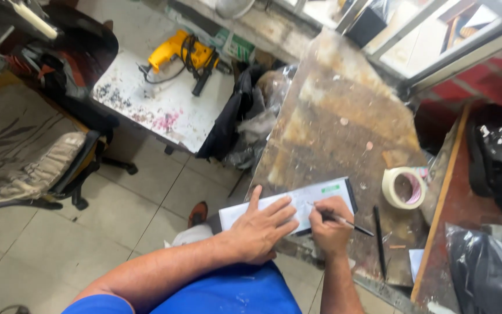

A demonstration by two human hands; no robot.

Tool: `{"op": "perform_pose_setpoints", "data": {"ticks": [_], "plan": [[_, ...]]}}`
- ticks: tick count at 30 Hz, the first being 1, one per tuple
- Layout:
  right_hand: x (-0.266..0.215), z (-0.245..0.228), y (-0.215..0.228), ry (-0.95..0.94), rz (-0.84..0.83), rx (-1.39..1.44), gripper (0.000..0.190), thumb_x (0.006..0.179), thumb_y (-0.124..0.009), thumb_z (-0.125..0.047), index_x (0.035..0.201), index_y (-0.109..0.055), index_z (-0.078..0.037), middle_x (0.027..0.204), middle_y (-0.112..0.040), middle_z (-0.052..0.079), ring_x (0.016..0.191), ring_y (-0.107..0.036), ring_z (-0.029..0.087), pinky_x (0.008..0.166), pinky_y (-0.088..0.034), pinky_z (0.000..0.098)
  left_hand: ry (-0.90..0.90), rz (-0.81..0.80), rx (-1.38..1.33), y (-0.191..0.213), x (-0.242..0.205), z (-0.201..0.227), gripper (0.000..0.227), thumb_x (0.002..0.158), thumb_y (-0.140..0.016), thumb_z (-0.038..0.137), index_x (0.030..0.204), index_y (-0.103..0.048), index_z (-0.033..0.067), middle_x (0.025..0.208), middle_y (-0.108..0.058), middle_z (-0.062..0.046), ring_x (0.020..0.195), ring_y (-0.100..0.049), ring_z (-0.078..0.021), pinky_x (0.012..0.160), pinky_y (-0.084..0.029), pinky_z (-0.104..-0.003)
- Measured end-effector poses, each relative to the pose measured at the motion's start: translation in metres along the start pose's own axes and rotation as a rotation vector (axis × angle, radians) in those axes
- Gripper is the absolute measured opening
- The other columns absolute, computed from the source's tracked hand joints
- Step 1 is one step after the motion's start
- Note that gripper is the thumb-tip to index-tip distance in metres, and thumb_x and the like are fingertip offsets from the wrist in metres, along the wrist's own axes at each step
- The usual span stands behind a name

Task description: Writing a receipt and handling shoes for a customer at a service counter

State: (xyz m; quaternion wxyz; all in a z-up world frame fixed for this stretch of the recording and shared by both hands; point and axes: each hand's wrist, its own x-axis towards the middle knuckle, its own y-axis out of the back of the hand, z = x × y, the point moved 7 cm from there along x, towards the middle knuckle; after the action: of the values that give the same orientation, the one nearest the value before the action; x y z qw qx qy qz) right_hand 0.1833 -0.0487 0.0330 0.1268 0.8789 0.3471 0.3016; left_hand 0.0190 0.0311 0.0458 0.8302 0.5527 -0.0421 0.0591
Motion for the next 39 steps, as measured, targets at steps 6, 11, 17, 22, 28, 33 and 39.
{"op": "perform_pose_setpoints", "data": {"ticks": [6,11,17,22,28,33,39], "plan": [[-0.013,0.027,0.002,-0.103,0.019,-0.123,0.053,0.077,-0.070,-0.003,0.130,-0.064,-0.010,0.082,-0.074,0.003,0.064,-0.068,0.013,0.072,-0.059,0.0290,-0.025,-0.011,-0.029,0.007,-0.001,0.004,0.089,0.060,-0.086,0.042,0.135,-0.051,0.0087,0.146,-0.045,-0.018,0.147,-0.030,-0.0376,0.101,-0.016,-0.089],[-0.007,0.035,0.000,-0.208,-0.042,0.125,0.102,0.072,-0.065,0.005,0.165,-0.023,-0.009,0.074,-0.065,0.005,0.068,-0.060,0.014,0.074,-0.051,0.0272,-0.009,-0.122,-0.097,0.005,0.003,0.001,0.090,0.063,-0.086,0.040,0.138,-0.047,0.0089,0.147,-0.039,-0.019,0.150,-0.023,-0.0386,0.103,-0.007,-0.090],[-0.005,0.032,0.000,-0.270,-0.072,0.229,0.107,0.070,-0.065,0.005,0.166,-0.020,-0.012,0.073,-0.063,0.003,0.063,-0.056,0.012,0.064,-0.048,0.0251,-0.010,-0.178,-0.090,0.000,0.002,0.001,0.090,0.067,-0.083,0.043,0.141,-0.044,0.0099,0.148,-0.037,-0.018,0.151,-0.020,-0.0385,0.104,-0.006,-0.090],[-0.004,0.042,0.005,-0.322,-0.024,0.114,0.057,0.068,-0.072,0.004,0.124,-0.072,-0.007,0.084,-0.072,0.003,0.074,-0.065,0.012,0.072,-0.055,0.0258,0.004,-0.206,-0.114,0.002,0.003,0.001,0.087,0.068,-0.082,0.040,0.141,-0.045,0.0096,0.149,-0.036,-0.018,0.151,-0.019,-0.0380,0.105,-0.004,-0.089],[-0.003,-0.013,0.012,0.035,0.017,-0.029,0.018,0.084,-0.072,0.005,0.078,-0.062,-0.008,0.085,-0.066,0.008,0.082,-0.064,0.024,0.084,-0.052,0.0358,-0.048,0.035,-0.057,-0.020,-0.009,0.005,0.064,0.078,-0.061,0.035,0.138,-0.059,0.0151,0.145,-0.051,-0.016,0.148,-0.037,-0.0351,0.103,-0.012,-0.090],[0.002,0.014,0.008,0.078,0.022,0.121,0.016,0.077,-0.081,0.011,0.083,-0.072,0.000,0.081,-0.066,0.019,0.066,-0.065,0.032,0.055,-0.047,0.0366,0.048,-0.212,0.019,-0.016,0.008,-0.007,0.088,0.070,-0.086,0.042,0.148,-0.050,0.0191,0.157,-0.040,-0.012,0.153,-0.024,-0.0311,0.111,-0.010,-0.085],[-0.002,0.008,0.006,0.091,-0.007,0.128,0.017,0.078,-0.076,0.015,0.078,-0.068,0.001,0.083,-0.068,0.019,0.072,-0.069,0.034,0.058,-0.049,0.0340,0.071,-0.254,0.010,-0.021,0.006,-0.004,0.092,0.070,-0.085,0.042,0.150,-0.044,0.0215,0.158,-0.038,-0.009,0.154,-0.018,-0.0303,0.112,-0.004,-0.085]]}}
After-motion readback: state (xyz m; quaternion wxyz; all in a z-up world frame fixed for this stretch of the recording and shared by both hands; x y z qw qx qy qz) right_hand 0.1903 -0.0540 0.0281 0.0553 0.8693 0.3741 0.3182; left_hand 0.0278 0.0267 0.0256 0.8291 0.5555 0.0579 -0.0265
